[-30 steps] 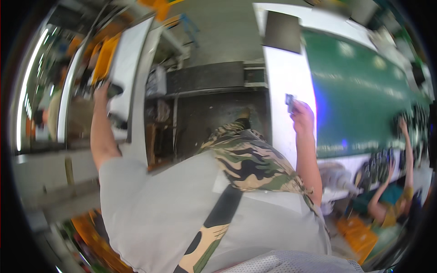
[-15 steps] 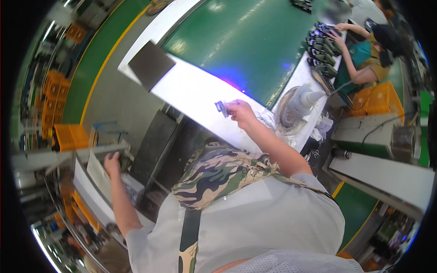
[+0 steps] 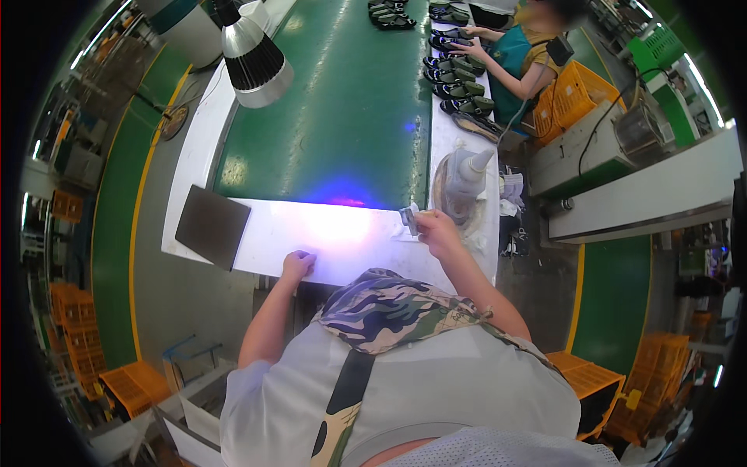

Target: Apply adhesive or glue to the sole or upper of shoes using a small brush at an assembly station.

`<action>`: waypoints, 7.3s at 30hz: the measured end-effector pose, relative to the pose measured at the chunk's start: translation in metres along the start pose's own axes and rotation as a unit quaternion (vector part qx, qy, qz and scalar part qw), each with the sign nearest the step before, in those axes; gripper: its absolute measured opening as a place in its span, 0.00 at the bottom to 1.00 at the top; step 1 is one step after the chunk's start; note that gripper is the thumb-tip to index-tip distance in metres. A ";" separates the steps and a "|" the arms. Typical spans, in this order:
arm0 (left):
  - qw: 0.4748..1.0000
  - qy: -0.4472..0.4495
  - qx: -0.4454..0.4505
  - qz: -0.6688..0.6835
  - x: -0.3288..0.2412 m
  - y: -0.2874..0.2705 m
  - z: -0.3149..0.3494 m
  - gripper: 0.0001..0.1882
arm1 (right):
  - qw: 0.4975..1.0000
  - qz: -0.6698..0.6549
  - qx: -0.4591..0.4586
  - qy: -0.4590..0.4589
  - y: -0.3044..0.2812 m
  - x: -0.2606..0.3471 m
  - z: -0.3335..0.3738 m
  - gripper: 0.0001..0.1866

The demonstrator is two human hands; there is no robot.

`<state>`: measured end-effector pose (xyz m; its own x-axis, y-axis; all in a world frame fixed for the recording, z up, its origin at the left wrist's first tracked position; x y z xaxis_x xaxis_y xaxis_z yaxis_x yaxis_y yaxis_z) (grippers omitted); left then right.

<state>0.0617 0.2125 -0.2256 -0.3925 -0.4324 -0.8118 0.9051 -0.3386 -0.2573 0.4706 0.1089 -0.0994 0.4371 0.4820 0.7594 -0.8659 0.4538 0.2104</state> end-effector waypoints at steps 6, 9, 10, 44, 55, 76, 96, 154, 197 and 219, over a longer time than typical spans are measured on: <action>0.982 -0.125 0.142 0.022 -0.017 0.011 -0.024 0.17 | 0.996 -0.060 -0.056 -0.027 -0.013 -0.011 0.015 0.11; 0.970 -0.177 0.158 0.060 -0.020 0.005 -0.025 0.18 | 0.991 -0.094 -0.092 -0.019 -0.011 -0.016 0.022 0.10; 0.966 -0.186 0.173 0.054 -0.020 0.004 -0.025 0.19 | 0.991 -0.098 -0.093 -0.021 -0.009 -0.017 0.023 0.10; 0.973 -0.163 0.125 0.108 -0.020 0.008 -0.016 0.16 | 0.996 -0.085 -0.034 -0.003 0.013 -0.008 0.002 0.07; 0.976 -0.160 0.100 0.107 -0.021 0.010 -0.012 0.16 | 0.995 -0.092 -0.026 -0.002 0.007 -0.009 -0.008 0.09; 0.980 -0.154 0.093 0.088 -0.024 0.012 -0.013 0.16 | 0.995 -0.086 -0.040 0.003 0.005 -0.015 -0.008 0.09; 0.981 -0.148 0.082 0.098 -0.020 0.013 -0.011 0.16 | 0.996 -0.079 -0.027 0.014 0.002 -0.021 -0.009 0.06; 0.980 -0.142 0.057 0.130 -0.021 0.015 -0.007 0.14 | 0.998 -0.059 -0.015 0.024 -0.001 -0.028 -0.011 0.06; 0.983 -0.122 0.039 0.132 -0.021 0.018 -0.007 0.14 | 0.996 -0.091 -0.020 0.004 -0.009 -0.037 -0.002 0.08; 0.996 -0.060 -0.016 0.064 -0.012 0.026 -0.005 0.14 | 0.965 0.006 -0.255 -0.065 -0.140 -0.017 0.006 0.11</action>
<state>0.0905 0.2135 -0.2251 -0.2885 -0.5681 -0.7707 0.9530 -0.2484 -0.1736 0.5828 0.0329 -0.1384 0.3654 0.4063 0.8375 -0.6245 0.7742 -0.1032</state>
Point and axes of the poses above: each hand's wrist, its own z-axis away from the middle knuckle, its own y-axis out of the palm, x = y × z, the point moved 4 cm from there along -z, towards the middle knuckle, and after that the axes turned 12 degrees about z, right-handed, at the moved point
